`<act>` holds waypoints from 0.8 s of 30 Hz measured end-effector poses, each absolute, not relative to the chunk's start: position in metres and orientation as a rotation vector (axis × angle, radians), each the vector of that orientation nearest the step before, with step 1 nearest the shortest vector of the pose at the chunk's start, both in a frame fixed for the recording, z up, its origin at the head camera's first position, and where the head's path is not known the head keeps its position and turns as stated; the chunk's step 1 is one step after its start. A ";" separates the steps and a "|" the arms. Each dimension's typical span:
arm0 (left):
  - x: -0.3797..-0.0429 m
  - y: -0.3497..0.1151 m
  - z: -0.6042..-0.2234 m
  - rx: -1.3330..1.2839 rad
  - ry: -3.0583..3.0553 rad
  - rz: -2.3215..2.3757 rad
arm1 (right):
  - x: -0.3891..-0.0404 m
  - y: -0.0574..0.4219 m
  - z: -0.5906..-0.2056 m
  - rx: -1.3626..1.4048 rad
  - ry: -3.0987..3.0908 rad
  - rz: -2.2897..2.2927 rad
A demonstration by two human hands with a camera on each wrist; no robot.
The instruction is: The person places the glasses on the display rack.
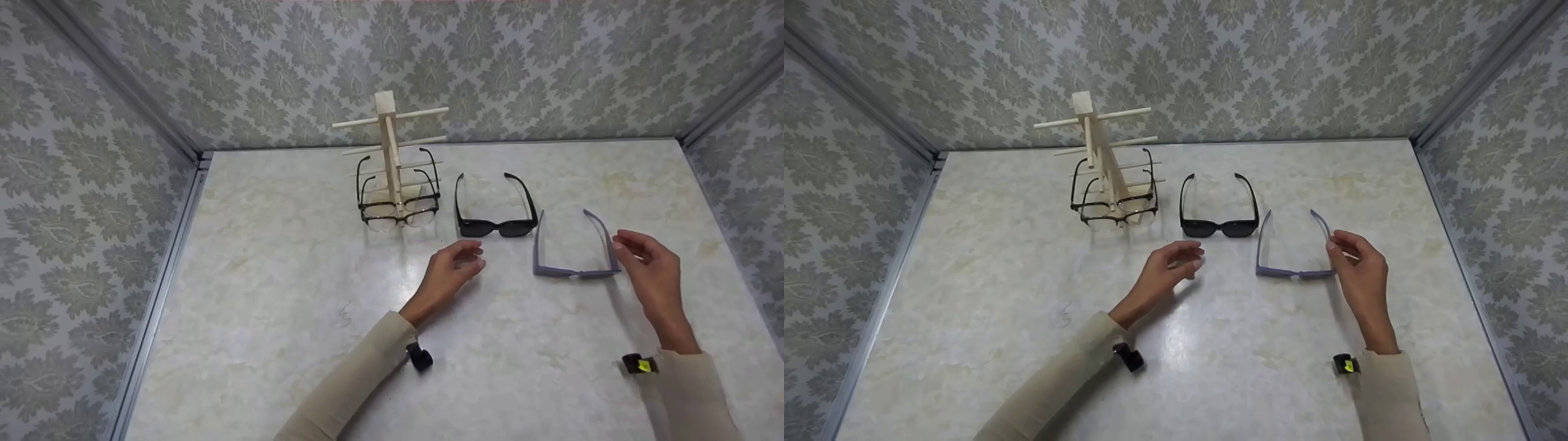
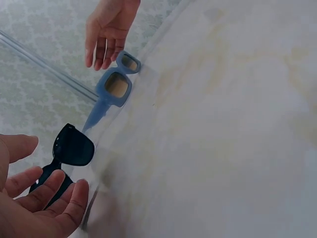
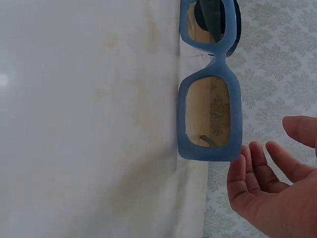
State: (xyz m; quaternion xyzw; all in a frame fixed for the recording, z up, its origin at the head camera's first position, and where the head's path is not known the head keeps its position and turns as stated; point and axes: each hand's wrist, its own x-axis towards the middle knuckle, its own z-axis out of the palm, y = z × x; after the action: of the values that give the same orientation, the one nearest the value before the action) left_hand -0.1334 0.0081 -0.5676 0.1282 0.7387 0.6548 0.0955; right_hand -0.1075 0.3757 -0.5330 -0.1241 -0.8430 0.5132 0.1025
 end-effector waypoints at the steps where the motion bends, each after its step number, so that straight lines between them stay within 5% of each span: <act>1: -0.134 0.011 -0.569 0.387 2.189 1.937 | -0.107 0.377 -0.534 -0.378 -2.495 1.515; 24: -0.139 0.053 -0.568 0.390 2.005 2.058 | -0.095 0.393 -0.548 -0.464 -2.617 1.491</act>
State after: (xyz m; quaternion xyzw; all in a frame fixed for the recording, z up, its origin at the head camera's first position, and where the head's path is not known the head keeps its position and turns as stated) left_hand -0.1392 0.0527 -0.5679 0.1337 0.6864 0.7045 0.1208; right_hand -0.0948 0.3932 -0.5477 -0.1522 -0.8578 0.4887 0.0470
